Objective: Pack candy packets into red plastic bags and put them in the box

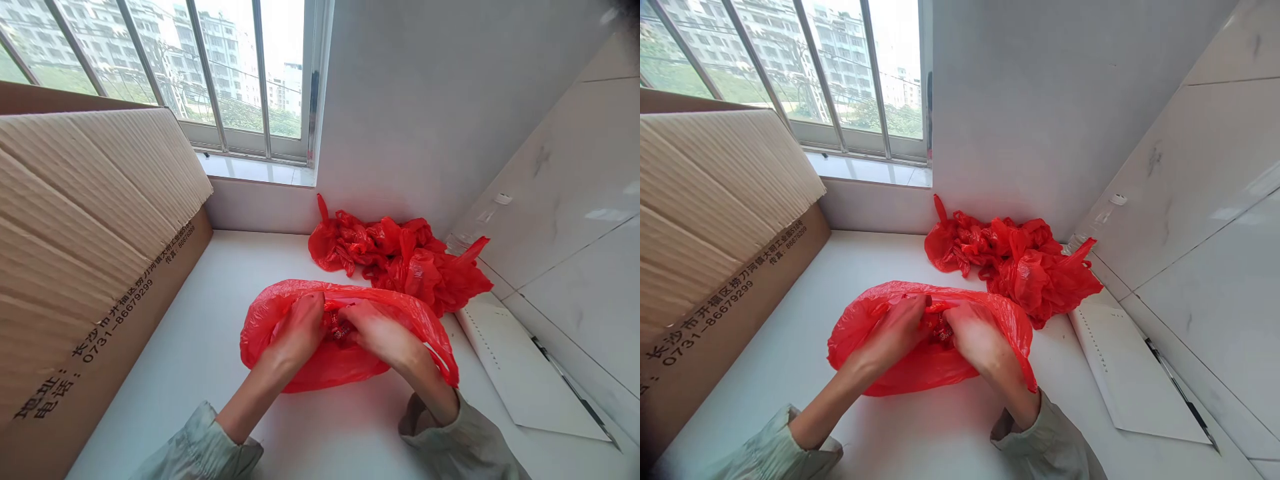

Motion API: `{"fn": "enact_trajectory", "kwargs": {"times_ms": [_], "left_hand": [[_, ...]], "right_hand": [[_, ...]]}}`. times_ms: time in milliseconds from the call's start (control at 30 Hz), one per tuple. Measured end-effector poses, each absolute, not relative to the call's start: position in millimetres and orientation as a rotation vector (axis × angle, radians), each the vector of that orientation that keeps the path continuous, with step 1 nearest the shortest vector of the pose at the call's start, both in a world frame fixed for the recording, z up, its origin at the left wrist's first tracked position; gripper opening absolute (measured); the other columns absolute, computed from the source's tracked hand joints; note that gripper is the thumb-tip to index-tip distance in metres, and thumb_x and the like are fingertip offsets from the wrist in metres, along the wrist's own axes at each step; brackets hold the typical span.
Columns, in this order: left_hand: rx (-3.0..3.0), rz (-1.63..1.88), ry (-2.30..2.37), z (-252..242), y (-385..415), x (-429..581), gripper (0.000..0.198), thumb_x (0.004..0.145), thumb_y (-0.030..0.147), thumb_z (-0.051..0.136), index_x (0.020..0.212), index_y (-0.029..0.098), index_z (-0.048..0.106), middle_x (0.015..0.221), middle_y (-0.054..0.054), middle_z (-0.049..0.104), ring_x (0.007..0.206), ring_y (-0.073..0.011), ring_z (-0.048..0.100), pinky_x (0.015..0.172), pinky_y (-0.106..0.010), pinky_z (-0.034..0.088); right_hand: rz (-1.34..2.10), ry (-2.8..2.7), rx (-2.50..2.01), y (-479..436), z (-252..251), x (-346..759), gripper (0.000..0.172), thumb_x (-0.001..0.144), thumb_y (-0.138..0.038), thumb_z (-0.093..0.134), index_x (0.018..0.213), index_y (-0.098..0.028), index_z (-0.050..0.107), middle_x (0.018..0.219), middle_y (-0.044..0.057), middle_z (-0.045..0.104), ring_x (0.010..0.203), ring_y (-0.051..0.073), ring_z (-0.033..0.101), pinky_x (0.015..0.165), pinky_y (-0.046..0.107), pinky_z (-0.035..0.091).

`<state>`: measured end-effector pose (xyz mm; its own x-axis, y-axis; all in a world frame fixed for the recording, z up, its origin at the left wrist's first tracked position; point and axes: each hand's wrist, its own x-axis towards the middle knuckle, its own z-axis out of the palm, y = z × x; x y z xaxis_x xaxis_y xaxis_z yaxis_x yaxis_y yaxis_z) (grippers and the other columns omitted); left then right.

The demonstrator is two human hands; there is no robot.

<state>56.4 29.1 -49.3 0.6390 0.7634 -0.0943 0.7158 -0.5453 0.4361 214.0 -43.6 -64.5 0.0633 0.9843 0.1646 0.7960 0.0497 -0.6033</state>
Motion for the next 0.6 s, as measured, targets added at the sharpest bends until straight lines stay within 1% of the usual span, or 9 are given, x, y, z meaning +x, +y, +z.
{"fn": "enact_trajectory", "kwargs": {"times_ms": [133, 233, 300, 367, 433, 500, 600], "left_hand": [[2.335, 0.186, 1.135, -33.5, 33.6, 49.2, 0.008, 0.095, 0.022, 0.053, 0.096, 0.016, 0.059, 0.086, 0.0, 0.061, 0.077, -0.0153, 0.058, 0.067, -0.029, 0.047], [2.274, 0.174, 1.128, -19.5, 38.2, 42.9, 0.01, 0.094, 0.023, 0.05, 0.096, 0.021, 0.059, 0.078, 0.003, 0.061, 0.07, -0.0146, 0.055, 0.06, -0.026, 0.04], [2.256, 0.169, 1.139, -14.1, 40.7, 39.6, 0.013, 0.094, 0.023, 0.047, 0.088, 0.021, 0.059, 0.073, 0.004, 0.058, 0.065, -0.0137, 0.051, 0.058, -0.026, 0.036], [2.252, 0.17, 1.158, -12.9, 42.3, 37.7, 0.019, 0.095, 0.021, 0.045, 0.08, 0.019, 0.056, 0.067, 0.005, 0.052, 0.059, -0.0125, 0.046, 0.055, -0.026, 0.031], [2.253, 0.16, 1.168, -13.9, 42.8, 37.0, 0.02, 0.096, 0.019, 0.046, 0.077, 0.018, 0.053, 0.064, 0.005, 0.047, 0.055, -0.0115, 0.04, 0.053, -0.025, 0.028], [2.248, 0.148, 1.161, -14.6, 42.1, 36.9, 0.017, 0.095, 0.017, 0.047, 0.078, 0.017, 0.053, 0.065, 0.005, 0.046, 0.055, -0.0113, 0.039, 0.054, -0.025, 0.028], [2.211, 0.145, 1.164, -11.3, 39.9, 36.5, 0.018, 0.093, 0.019, 0.046, 0.076, 0.019, 0.05, 0.063, 0.005, 0.045, 0.056, -0.0121, 0.038, 0.053, -0.026, 0.027]], "right_hand": [[0.624, -1.804, -1.814, -42.0, -52.1, 208.9, 0.023, 0.073, -0.004, 0.051, 0.074, -0.024, 0.065, 0.075, -0.001, 0.067, 0.071, 0.018, 0.063, 0.062, 0.029, 0.048], [0.656, -1.777, -1.801, -42.5, -44.8, 203.3, 0.025, 0.072, -0.003, 0.049, 0.073, -0.023, 0.063, 0.075, -0.002, 0.068, 0.069, 0.017, 0.063, 0.061, 0.027, 0.047], [0.595, -1.791, -1.806, -43.1, -41.1, 201.6, 0.027, 0.074, -0.003, 0.049, 0.079, -0.023, 0.065, 0.083, 0.0, 0.07, 0.076, 0.019, 0.065, 0.066, 0.029, 0.049], [0.528, -1.833, -1.819, -43.4, -37.3, 202.1, 0.033, 0.075, -0.002, 0.048, 0.091, -0.024, 0.067, 0.095, 0.002, 0.071, 0.088, 0.021, 0.065, 0.077, 0.032, 0.049], [0.534, -1.845, -1.859, -43.4, -33.1, 203.8, 0.035, 0.076, -0.002, 0.047, 0.098, -0.023, 0.066, 0.102, 0.004, 0.071, 0.094, 0.023, 0.064, 0.084, 0.035, 0.048], [0.585, -1.83, -1.903, -43.2, -28.5, 205.4, 0.031, 0.077, -0.002, 0.047, 0.095, -0.021, 0.064, 0.098, 0.005, 0.07, 0.093, 0.023, 0.063, 0.085, 0.035, 0.047], [0.626, -1.795, -1.928, -43.0, -22.4, 206.8, 0.022, 0.077, -0.003, 0.048, 0.088, -0.019, 0.059, 0.092, 0.005, 0.068, 0.088, 0.021, 0.062, 0.08, 0.032, 0.046]]}}
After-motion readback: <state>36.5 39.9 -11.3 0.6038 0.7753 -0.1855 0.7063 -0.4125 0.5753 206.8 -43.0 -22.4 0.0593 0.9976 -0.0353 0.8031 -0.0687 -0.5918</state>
